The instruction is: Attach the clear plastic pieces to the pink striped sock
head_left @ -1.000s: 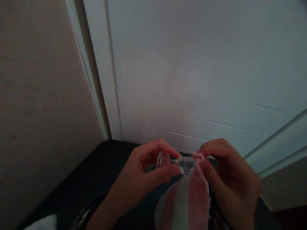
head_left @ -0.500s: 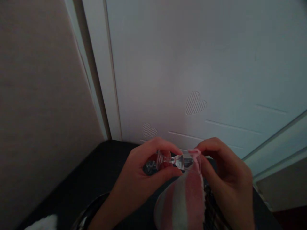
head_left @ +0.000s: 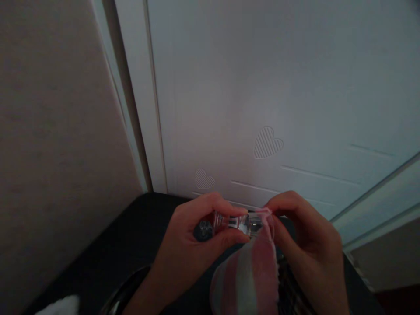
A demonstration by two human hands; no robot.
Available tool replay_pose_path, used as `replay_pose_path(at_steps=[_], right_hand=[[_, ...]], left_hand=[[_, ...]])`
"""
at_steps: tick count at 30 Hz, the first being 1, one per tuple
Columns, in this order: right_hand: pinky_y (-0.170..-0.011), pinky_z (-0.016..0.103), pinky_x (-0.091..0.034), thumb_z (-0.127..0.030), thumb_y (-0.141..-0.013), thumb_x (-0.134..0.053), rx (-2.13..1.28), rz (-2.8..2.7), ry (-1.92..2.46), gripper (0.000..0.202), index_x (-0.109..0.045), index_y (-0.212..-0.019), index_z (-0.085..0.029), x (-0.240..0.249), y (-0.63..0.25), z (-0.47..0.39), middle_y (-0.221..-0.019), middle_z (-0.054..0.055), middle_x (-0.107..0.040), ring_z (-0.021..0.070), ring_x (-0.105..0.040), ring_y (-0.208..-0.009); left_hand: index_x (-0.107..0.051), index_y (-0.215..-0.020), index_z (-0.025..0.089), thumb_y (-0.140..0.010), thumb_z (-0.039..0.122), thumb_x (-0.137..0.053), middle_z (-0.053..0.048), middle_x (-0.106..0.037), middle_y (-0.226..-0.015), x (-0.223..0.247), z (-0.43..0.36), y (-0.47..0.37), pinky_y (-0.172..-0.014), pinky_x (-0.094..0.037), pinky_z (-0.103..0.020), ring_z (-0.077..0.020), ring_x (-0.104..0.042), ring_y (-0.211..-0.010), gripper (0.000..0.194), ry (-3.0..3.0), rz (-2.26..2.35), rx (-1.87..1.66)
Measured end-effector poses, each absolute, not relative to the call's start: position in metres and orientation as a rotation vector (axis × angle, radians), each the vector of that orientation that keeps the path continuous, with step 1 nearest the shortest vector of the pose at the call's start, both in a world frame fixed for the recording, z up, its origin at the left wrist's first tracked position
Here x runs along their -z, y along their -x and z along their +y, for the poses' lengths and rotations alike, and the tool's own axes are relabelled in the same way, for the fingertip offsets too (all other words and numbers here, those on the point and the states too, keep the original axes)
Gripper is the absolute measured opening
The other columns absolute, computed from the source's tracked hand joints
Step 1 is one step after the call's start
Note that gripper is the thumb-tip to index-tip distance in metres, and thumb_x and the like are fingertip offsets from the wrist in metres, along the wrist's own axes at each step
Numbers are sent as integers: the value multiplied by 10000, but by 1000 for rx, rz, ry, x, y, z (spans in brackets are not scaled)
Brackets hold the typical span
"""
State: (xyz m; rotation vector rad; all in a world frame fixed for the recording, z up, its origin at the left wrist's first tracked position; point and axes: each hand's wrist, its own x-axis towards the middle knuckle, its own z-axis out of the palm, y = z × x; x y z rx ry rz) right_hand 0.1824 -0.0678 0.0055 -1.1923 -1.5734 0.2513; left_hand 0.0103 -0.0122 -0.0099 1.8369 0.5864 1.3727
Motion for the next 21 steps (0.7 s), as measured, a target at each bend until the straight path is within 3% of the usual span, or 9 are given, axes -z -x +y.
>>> replay_pose_path(at_steps=[10, 21], right_hand=[[-633, 255, -426, -109, -851, -565, -221, -1586, 1110, 136, -597, -874, -238, -4, -181, -69, -804, -32, -577, 116, -552, -756], [-647, 262, -432, -78, -844, -566, -216, -1630, 1052, 162, -605, -887, -230, -7, -180, -68, -821, -24, -577, 115, -552, -773]], left_hand=[[-682, -773, 208, -741, 295, -732, 39, -592, -672, 8, -9, -8, -551, -367, -218, -95, -515, -611, 105, -1836, 560, -1316], [-644, -714, 164, -853, 354, -583, 52, -521, -548, 3, -5, -9, -479, -330, -194, -71, -478, -501, 244, -1752, 529, -967]])
